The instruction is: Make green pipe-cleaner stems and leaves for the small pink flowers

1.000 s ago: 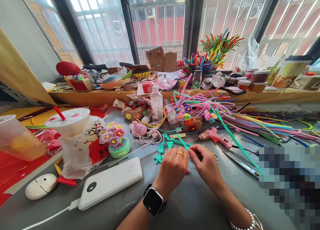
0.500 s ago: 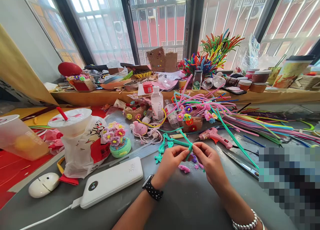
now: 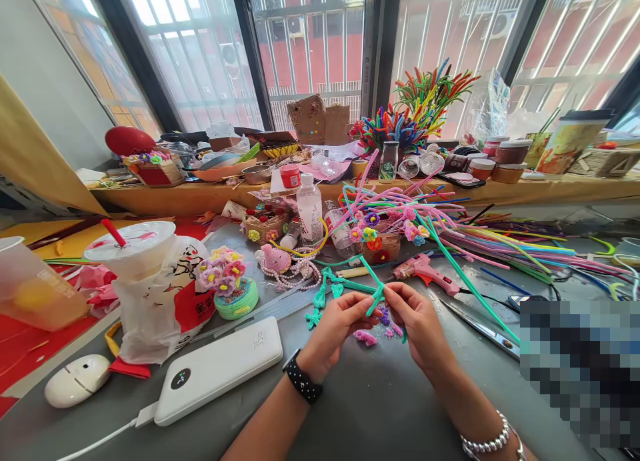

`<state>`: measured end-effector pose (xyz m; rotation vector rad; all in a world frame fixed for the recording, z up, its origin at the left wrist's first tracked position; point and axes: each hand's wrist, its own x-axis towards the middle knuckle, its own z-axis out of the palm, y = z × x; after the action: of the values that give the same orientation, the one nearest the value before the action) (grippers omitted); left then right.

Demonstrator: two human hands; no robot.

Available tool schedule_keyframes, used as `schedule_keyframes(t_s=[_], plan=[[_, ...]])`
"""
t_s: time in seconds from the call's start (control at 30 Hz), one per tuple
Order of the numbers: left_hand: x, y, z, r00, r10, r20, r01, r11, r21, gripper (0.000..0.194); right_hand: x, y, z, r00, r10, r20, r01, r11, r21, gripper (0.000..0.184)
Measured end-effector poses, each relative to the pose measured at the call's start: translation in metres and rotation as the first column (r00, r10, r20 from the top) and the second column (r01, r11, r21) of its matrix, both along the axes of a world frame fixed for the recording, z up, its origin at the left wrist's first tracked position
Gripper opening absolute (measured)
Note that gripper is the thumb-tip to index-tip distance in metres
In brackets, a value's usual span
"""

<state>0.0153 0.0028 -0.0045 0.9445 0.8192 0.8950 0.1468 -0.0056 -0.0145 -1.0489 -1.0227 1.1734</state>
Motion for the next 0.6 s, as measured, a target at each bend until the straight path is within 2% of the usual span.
schedule_keyframes(t_s=[0.2,0.3,0.43,0.6], plan=[[-0.001,0.001,-0.001,1.0,0.012,0.0,-0.012,0.999,-0.037,0.022,0.004,0.001,0.003,0.991,0.128,0.044,-0.125,0.99,-0.067,0.025],[-0.004,0.002,0.0,1.0,-0.025,-0.017,0.024,0.999,-0.049,0.021,0.007,0.001,0.006,0.975,0.144,0.167,-0.141,0.99,-0.029,0.026],[-0.008,0.003,0.004,0.994,-0.102,-0.033,0.1,0.994,-0.048,0.021,0.011,0.001,0.01,0.917,0.16,0.365,-0.181,0.983,0.024,0.031],[-0.011,0.004,0.007,0.987,-0.152,-0.046,0.151,0.988,-0.031,0.021,0.013,0.001,0.015,0.883,0.245,0.4,-0.272,0.962,0.012,0.032]])
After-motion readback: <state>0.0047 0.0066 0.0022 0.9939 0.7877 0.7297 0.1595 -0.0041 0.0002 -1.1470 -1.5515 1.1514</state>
